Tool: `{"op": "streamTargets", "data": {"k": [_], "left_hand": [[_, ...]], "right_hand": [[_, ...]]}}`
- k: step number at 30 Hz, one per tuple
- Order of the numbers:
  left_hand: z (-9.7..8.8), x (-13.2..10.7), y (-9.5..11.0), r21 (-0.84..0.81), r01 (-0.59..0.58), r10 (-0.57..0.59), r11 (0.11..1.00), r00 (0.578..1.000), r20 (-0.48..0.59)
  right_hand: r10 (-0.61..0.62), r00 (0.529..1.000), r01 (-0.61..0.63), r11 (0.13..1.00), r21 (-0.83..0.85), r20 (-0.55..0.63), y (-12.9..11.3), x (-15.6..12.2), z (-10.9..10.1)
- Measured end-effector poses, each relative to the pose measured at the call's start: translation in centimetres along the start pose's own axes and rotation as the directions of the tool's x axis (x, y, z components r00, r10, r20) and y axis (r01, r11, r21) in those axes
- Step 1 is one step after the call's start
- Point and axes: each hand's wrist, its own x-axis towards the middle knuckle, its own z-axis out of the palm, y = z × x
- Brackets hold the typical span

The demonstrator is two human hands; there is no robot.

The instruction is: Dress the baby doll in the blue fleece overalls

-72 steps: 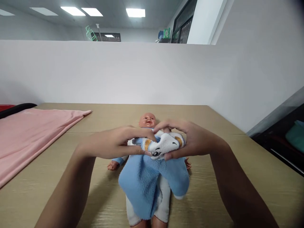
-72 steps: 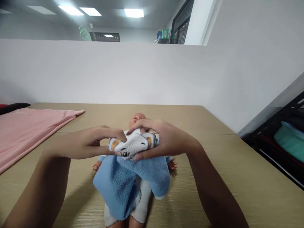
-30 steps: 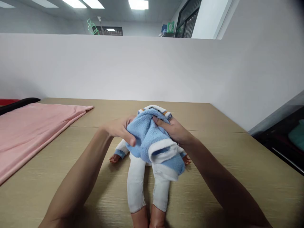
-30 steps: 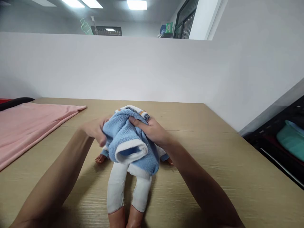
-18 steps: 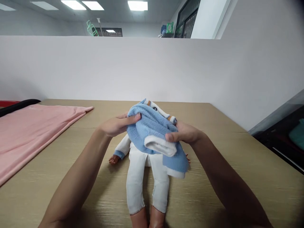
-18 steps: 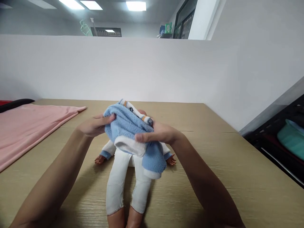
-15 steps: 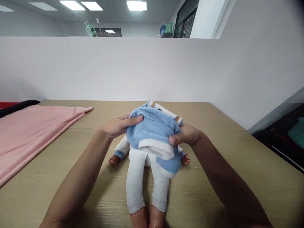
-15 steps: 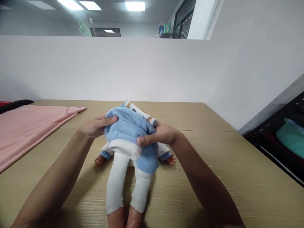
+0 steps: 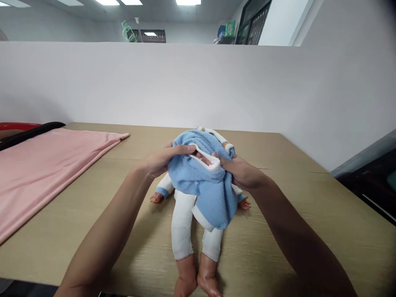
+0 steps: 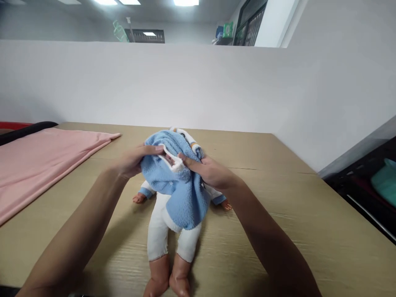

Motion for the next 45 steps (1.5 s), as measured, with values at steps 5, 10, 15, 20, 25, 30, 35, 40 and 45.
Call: {"op": "streamTargets", "data": {"k": [5, 10, 15, 20, 25, 30, 35, 40, 45], "left_hand": [[2.4, -4.3, -1.5, 0.339, 0.077, -0.019, 0.938, 0.985, -0.172], [6.4, -10.8, -4.4, 0.668, 0.162, 0.038, 0.727, 0.961, -0.274], [10.2, -17.1, -6.7, 0.555, 0.374, -0.121, 0.743, 0.891, -0.437], [11.6, -20.3, -7.8, 0.564, 0.553, -0.36, 0.613, 0.832, -0.423], [11.1, -20.2, -9.6, 0.649, 0.626, -0.424, 0.433, 0.777, -0.466], [10.7, -20.3, -11.4, 0.72, 0.555, -0.419, 0.417, 0.82, -0.39], [10.6, -21.0, -13.3, 0.73, 0.49, -0.296, 0.477, 0.871, -0.392], [10.3, -21.2, -15.5, 0.618, 0.27, 0.03, 0.738, 0.902, -0.431], [9.6, -20.8, -17.0, 0.391, 0.087, 0.126, 0.916, 0.864, -0.487]], "right_hand": [[0.213, 0.973, -0.207, 0.975, -0.078, 0.087, 0.2, -2.8, 1.4], [0.311, 0.948, -0.303, 0.826, -0.475, -0.065, 1.3, -5.7, 4.5], [0.12, 0.989, -0.135, 0.45, -0.883, -0.089, 1.4, -9.1, 8.2], [0.469, 0.879, -0.147, 0.442, -0.885, 0.088, 0.5, -10.2, 10.4], [0.54, 0.838, -0.109, 0.305, -0.946, 0.077, 2.2, -9.8, 11.2], [0.528, 0.849, -0.085, 0.14, -0.986, 0.002, 4.1, -10.5, 11.9], [0.45, 0.887, 0.076, 0.079, -0.994, 0.103, 5.3, -11.1, 12.0], [0.393, 0.911, 0.069, 0.158, -0.985, 0.127, 6.3, -12.0, 11.8], [0.311, 0.951, -0.1, 0.327, -0.94, 0.007, 7.7, -12.2, 11.3]]}}
